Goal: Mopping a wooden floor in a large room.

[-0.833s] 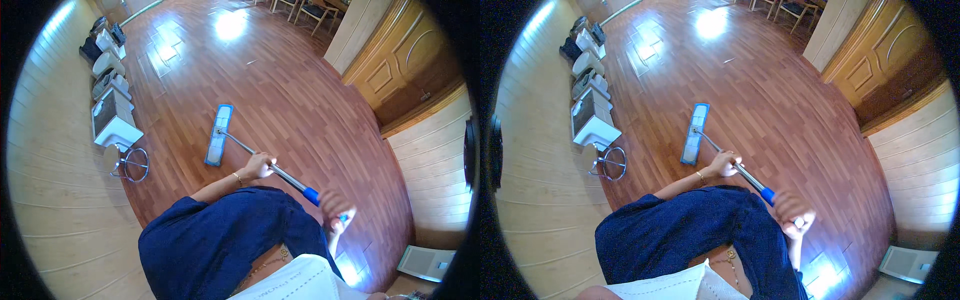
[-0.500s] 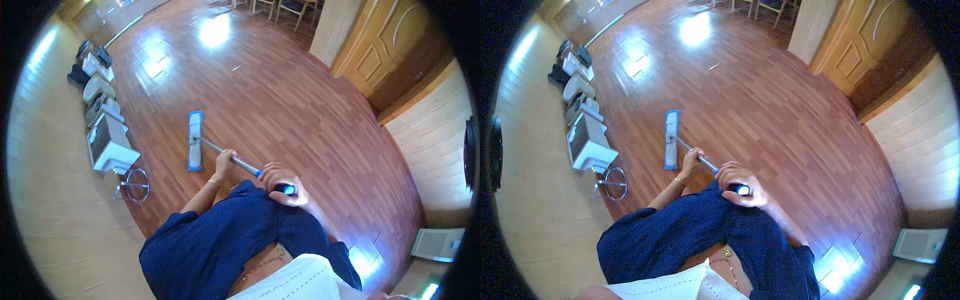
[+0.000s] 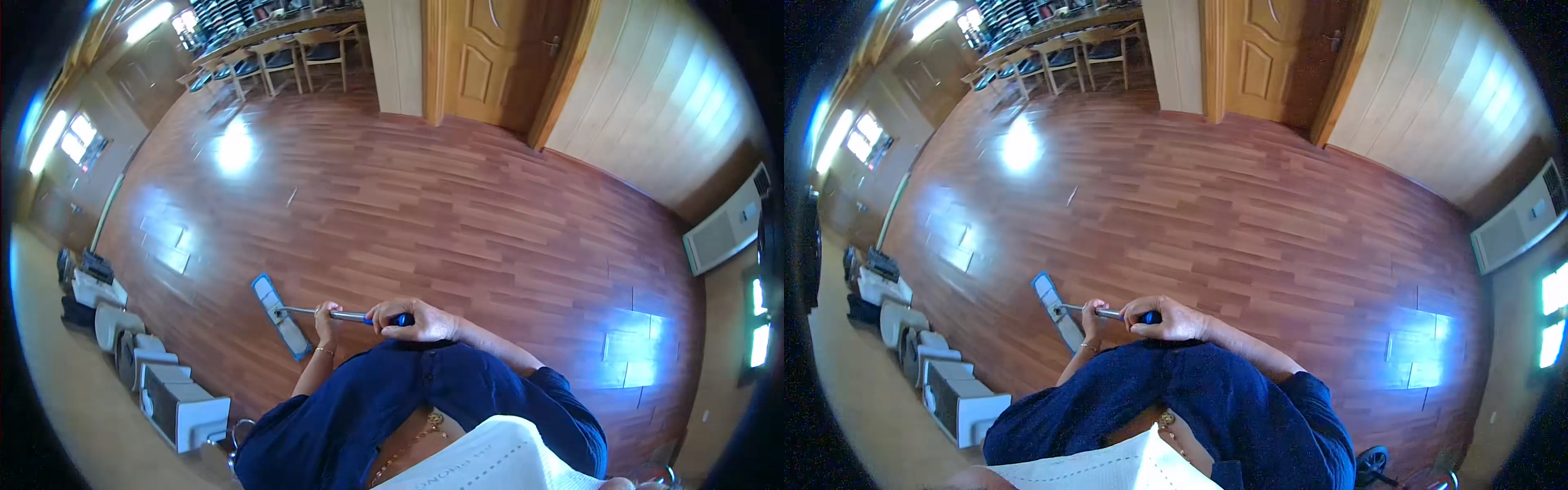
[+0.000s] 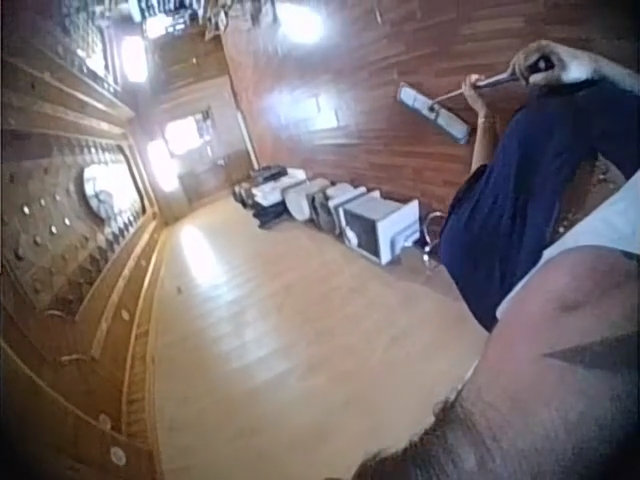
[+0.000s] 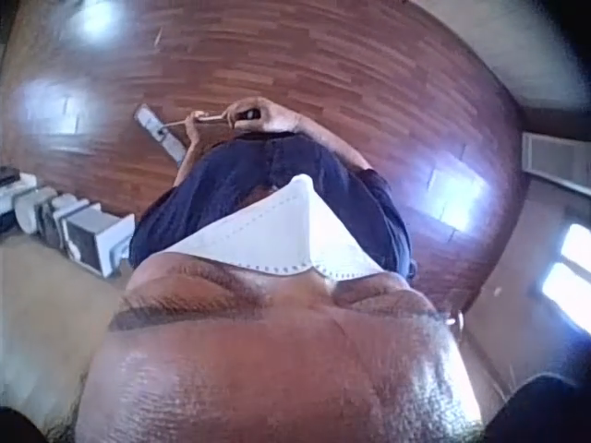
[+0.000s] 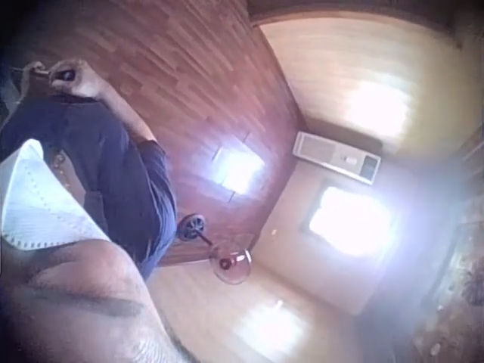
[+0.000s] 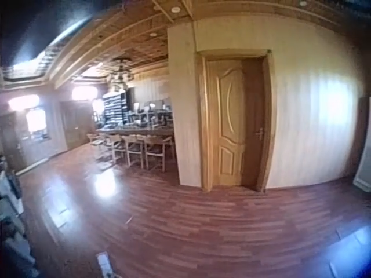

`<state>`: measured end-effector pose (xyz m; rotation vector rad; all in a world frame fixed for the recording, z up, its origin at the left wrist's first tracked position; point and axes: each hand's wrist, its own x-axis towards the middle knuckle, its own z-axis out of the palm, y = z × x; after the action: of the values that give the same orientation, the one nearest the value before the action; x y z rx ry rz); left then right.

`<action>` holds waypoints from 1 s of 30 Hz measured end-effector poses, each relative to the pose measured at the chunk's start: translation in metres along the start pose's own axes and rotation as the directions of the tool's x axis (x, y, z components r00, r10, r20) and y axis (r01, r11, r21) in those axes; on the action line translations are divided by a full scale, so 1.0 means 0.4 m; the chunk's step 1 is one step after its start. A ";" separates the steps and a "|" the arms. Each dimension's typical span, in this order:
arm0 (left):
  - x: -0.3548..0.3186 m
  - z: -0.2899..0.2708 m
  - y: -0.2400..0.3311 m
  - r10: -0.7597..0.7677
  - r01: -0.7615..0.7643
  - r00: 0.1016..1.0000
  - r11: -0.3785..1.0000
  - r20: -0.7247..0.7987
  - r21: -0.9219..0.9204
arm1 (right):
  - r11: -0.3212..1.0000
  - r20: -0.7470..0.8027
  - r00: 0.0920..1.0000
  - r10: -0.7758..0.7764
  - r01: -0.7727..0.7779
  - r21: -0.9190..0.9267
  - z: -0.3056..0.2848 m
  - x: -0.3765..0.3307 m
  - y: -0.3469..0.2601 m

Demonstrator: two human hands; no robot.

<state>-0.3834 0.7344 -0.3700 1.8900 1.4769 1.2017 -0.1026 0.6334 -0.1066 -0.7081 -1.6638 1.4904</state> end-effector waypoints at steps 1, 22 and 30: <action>0.036 0.008 0.004 0.042 -0.045 0.998 0.996 0.043 0.083 | 1.000 -0.019 1.000 -0.005 0.005 -0.007 -0.007 0.014 0.006; 0.286 0.634 0.376 0.601 -0.447 0.412 0.788 0.685 -0.422 | 0.970 -0.811 0.581 -0.067 -0.153 -0.190 -0.081 -0.297 -0.098; 0.012 0.875 0.679 0.736 -0.351 -0.157 0.582 0.659 -0.734 | 0.831 -0.891 0.332 -0.309 -0.361 -0.422 0.071 -0.630 -0.271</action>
<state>0.0575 0.7059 -0.3370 2.2859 -0.4222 0.0646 0.0202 0.3942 -0.0464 -1.5751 -1.0260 0.2412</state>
